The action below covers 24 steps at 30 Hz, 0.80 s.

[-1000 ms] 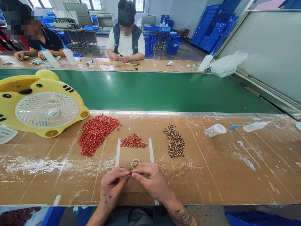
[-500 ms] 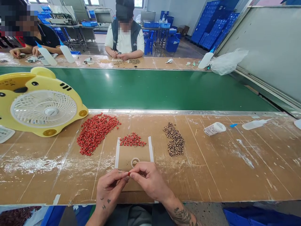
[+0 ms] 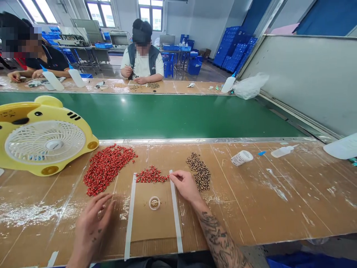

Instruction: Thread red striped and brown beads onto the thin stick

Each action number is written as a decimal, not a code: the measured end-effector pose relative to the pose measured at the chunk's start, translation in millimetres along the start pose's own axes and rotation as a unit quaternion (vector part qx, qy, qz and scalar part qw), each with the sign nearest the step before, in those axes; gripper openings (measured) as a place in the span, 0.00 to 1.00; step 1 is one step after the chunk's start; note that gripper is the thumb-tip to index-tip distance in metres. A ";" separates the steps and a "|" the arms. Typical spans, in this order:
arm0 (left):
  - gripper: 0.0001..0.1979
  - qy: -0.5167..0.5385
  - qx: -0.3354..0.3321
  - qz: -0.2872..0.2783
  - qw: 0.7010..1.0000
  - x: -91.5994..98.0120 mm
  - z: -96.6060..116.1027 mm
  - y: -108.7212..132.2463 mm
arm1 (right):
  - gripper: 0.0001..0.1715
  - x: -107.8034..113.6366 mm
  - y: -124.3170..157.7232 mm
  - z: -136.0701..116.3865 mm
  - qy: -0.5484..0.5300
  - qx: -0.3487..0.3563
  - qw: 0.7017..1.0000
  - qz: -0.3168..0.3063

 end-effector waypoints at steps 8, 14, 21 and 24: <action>0.15 -0.143 0.033 -0.063 0.987 5.5 -61.5 7.5 | 0.13 -12.4 -29.8 6.1 0.106 0.035 0.994 -0.012; 0.16 -0.151 0.033 -0.065 0.986 1.2 -54.7 -0.2 | 0.16 -0.5 -21.0 12.1 0.099 0.035 0.994 -0.011; 0.15 -0.118 0.010 -0.098 0.988 -6.8 -48.0 -9.4 | 0.15 -5.1 12.5 -2.9 0.056 0.049 0.994 -0.074; 0.14 -0.136 0.014 -0.114 0.984 -4.0 -45.2 -12.8 | 0.12 -20.0 28.3 -15.7 0.049 0.083 0.985 -0.146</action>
Point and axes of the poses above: each hand's wrist, its own y-axis away from the middle knuckle, its own x-axis out of the back of the hand, z = x × y, the point moved 6 cm from there along -y, towards the middle knuckle, and after that the axes turned 1 degree about -z, right-handed, at the moved point
